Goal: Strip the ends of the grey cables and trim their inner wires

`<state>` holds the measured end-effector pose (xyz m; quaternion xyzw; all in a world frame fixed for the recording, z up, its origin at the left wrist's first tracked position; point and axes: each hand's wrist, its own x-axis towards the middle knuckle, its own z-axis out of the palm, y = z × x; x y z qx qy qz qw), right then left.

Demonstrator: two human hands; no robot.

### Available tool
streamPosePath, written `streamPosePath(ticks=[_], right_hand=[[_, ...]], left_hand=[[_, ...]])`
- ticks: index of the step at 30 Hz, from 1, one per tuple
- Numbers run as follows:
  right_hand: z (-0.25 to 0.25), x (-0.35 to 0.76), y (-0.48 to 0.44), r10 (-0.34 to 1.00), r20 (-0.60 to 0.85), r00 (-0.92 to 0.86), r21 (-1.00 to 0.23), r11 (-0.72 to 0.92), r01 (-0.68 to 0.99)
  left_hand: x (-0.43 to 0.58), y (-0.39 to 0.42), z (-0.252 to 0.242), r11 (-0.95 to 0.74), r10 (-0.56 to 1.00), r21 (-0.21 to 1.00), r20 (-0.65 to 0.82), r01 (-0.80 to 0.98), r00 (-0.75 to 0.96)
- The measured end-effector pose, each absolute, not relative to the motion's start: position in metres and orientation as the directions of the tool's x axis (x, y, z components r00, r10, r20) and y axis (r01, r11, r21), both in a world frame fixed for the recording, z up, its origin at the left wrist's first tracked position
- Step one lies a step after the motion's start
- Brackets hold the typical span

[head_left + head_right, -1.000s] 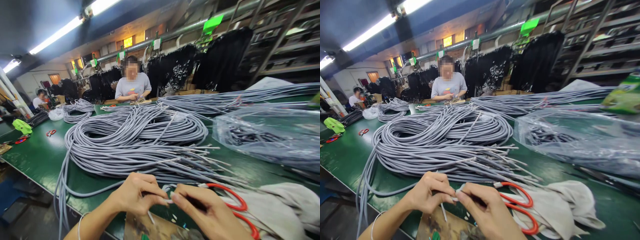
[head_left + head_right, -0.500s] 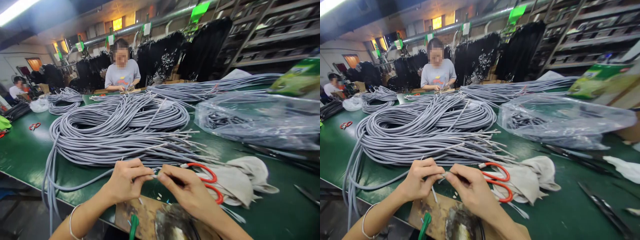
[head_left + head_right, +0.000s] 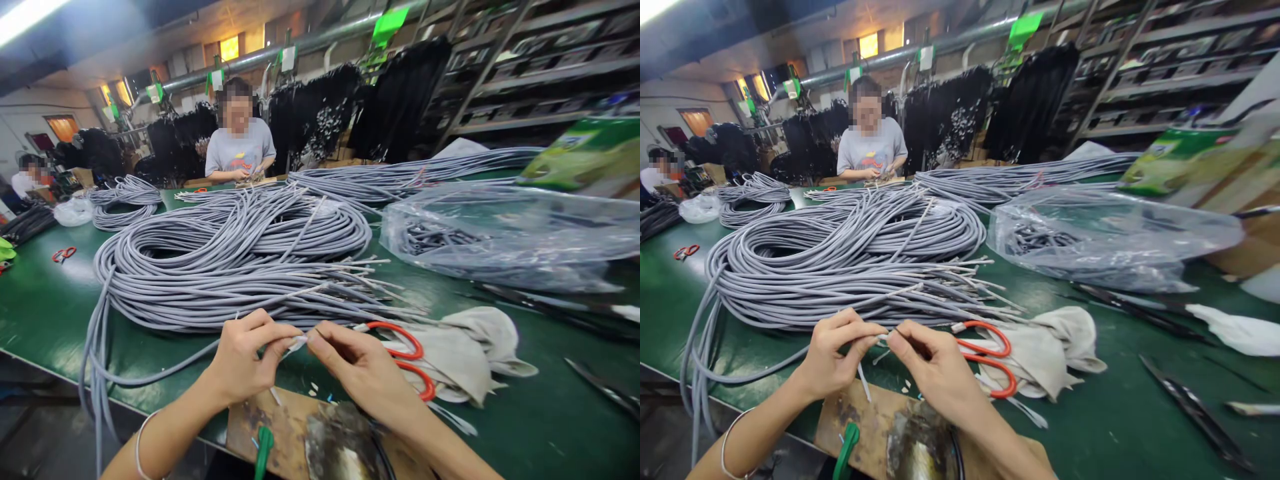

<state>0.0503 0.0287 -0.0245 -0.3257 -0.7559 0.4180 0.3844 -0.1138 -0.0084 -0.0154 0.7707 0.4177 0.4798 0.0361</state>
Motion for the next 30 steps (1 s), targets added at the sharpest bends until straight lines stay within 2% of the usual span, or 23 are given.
streamPosePath(ticks=[3,6,8,10,17,30], right_hand=[[-0.023,0.058,0.030,0.773,0.543,-0.328,-0.684,0.634,0.360],[-0.018,0.063,0.029,0.555,0.770,-0.316,-0.364,0.788,0.496],[-0.014,0.064,0.028,0.414,0.834,-0.365,-0.186,0.834,0.520],[-0.010,0.063,0.027,0.345,0.856,-0.384,-0.103,0.843,0.529],[-0.007,0.066,0.025,0.295,0.865,-0.406,-0.017,0.825,0.565],[-0.010,0.062,0.026,0.283,0.875,-0.393,-0.030,0.842,0.539]], left_hand=[[-0.115,-0.009,-0.016,-0.612,0.690,0.453,0.706,0.648,0.158],[-0.115,-0.009,-0.017,-0.606,0.677,0.444,0.723,0.660,0.136],[-0.115,-0.009,-0.018,-0.610,0.665,0.426,0.734,0.668,0.138],[-0.114,-0.009,-0.018,-0.611,0.658,0.410,0.739,0.677,0.146],[-0.114,-0.009,-0.017,-0.618,0.647,0.390,0.745,0.682,0.161],[-0.114,-0.009,-0.015,-0.637,0.625,0.353,0.756,0.685,0.192]])
